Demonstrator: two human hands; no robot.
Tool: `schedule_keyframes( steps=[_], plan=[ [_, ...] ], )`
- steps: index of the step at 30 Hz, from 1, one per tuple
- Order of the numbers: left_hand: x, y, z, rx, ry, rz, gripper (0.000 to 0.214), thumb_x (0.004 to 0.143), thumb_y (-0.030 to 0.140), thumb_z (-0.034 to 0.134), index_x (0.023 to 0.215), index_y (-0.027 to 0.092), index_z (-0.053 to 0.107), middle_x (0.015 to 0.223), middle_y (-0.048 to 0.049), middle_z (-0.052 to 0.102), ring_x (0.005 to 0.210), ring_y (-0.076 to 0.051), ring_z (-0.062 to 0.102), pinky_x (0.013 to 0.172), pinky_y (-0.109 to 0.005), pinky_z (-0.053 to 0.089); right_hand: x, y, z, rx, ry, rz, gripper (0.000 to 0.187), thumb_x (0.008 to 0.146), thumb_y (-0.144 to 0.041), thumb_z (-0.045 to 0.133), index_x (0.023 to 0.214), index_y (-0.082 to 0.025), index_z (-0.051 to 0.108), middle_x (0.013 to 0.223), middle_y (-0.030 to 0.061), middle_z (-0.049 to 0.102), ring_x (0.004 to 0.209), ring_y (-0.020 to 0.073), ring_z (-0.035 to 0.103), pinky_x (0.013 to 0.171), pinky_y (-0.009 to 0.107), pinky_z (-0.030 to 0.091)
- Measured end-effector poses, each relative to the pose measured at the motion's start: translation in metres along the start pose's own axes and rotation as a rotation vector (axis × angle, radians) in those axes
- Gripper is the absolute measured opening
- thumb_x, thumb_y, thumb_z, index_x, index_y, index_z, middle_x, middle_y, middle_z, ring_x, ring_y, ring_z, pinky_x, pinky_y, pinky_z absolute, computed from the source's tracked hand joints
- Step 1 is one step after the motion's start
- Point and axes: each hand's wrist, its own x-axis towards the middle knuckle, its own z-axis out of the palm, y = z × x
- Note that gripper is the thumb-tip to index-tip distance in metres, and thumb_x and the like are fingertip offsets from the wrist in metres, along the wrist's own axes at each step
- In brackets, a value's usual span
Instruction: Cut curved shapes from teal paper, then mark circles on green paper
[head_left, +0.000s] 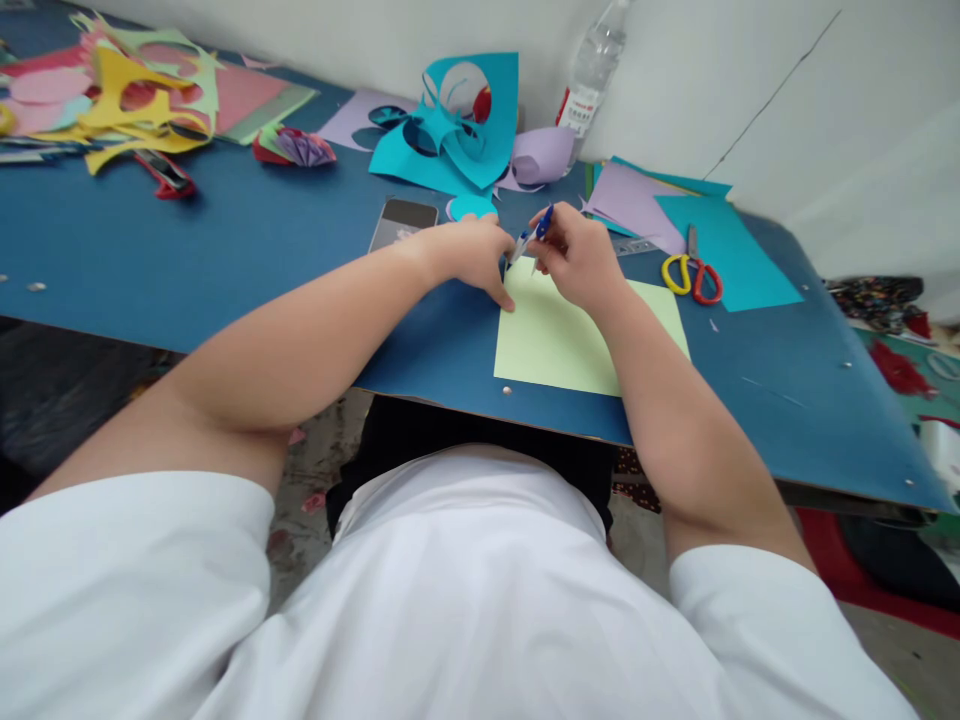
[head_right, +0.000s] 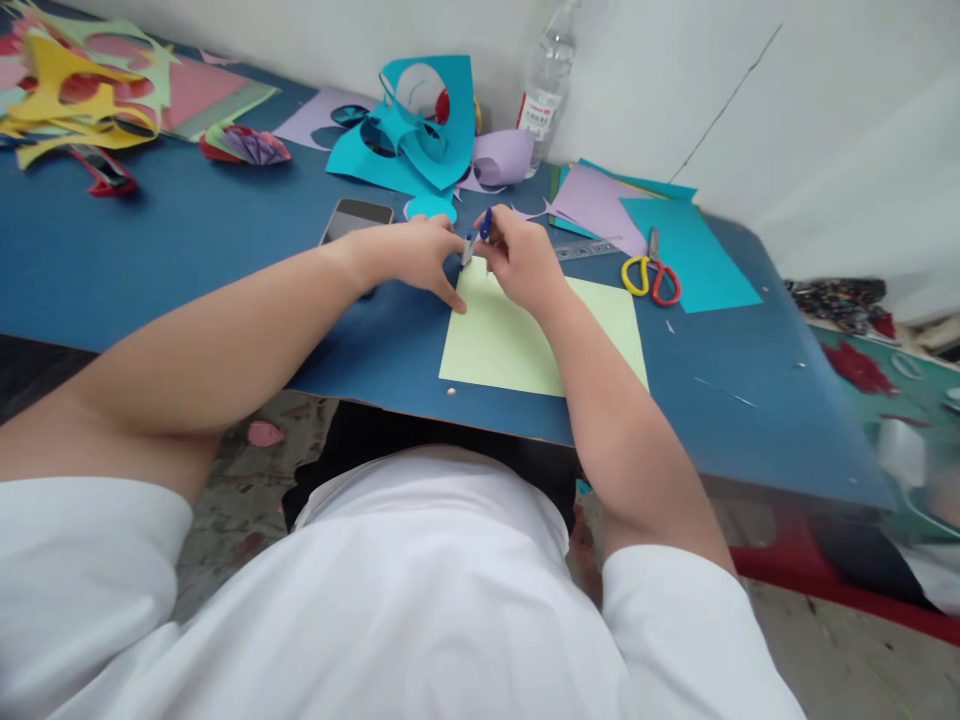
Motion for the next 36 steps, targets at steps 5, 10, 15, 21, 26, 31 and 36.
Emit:
schedule_keyframes(
  steps=[5,10,15,21,26,31,36],
  plan=[
    [0.003,-0.002,0.002,0.0,-0.007,0.009,0.102,0.075,0.078,0.095,0.166,0.037,0.074,0.163,-0.0121,0.064,0.157,-0.052,0.053,0.132,-0.053,0.046,0.0,-0.007,-0.001,-0.002,0.01,0.017,0.049,0.116,-0.071,0.066,0.137,-0.027,0.075,0.097,0.0079,0.081,0.101,0.0347,0.086,0.104,0.059,0.073],
    [0.001,0.0,0.001,0.023,-0.004,-0.008,0.1,0.077,0.075,0.095,0.166,0.036,0.074,0.163,-0.0125,0.064,0.157,-0.051,0.054,0.131,-0.053,0.048,0.001,-0.006,0.001,-0.013,0.018,0.011,0.046,0.114,-0.069,0.07,0.132,-0.027,0.075,0.098,0.0084,0.081,0.098,0.0347,0.085,0.101,0.059,0.073],
    [-0.001,0.003,0.001,0.016,-0.004,-0.022,0.106,0.076,0.077,0.095,0.17,0.035,0.069,0.166,-0.0138,0.062,0.16,-0.054,0.051,0.133,-0.057,0.046,0.0,-0.003,0.002,-0.009,0.018,0.006,0.036,0.115,-0.061,0.071,0.129,-0.029,0.074,0.097,0.0064,0.079,0.098,0.0334,0.084,0.1,0.057,0.072],
    [-0.005,0.007,0.001,-0.01,0.0,-0.043,0.123,0.077,0.082,0.095,0.182,0.035,0.051,0.175,-0.0147,0.055,0.164,-0.053,0.047,0.135,-0.057,0.044,0.0,0.0,0.003,0.017,0.051,0.019,0.037,0.114,-0.062,0.071,0.13,-0.029,0.074,0.091,0.0058,0.076,0.101,0.0349,0.084,0.101,0.059,0.072],
    [-0.006,0.008,0.0,-0.017,-0.008,-0.046,0.126,0.079,0.083,0.093,0.185,0.033,0.047,0.181,-0.0149,0.051,0.168,-0.051,0.045,0.138,-0.055,0.042,0.0,0.005,0.006,0.02,0.106,0.063,0.042,0.112,-0.067,0.073,0.129,-0.028,0.073,0.09,0.0058,0.077,0.097,0.0348,0.085,0.098,0.059,0.072],
    [-0.005,0.008,0.001,-0.027,-0.01,-0.057,0.134,0.076,0.084,0.094,0.189,0.034,0.042,0.186,-0.0153,0.049,0.17,-0.054,0.042,0.14,-0.058,0.039,-0.001,0.008,0.007,0.024,0.142,0.115,0.055,0.109,-0.076,0.074,0.134,-0.027,0.071,0.089,0.0063,0.081,0.091,0.0338,0.086,0.094,0.055,0.072],
    [-0.005,0.007,0.001,-0.029,-0.024,-0.061,0.132,0.078,0.077,0.094,0.191,0.037,0.039,0.189,-0.0133,0.045,0.172,-0.055,0.04,0.141,-0.058,0.038,-0.002,0.014,0.006,0.013,0.146,0.127,0.061,0.109,-0.081,0.071,0.138,-0.028,0.069,0.094,0.0097,0.083,0.096,0.0369,0.088,0.095,0.056,0.072]
  ],
)
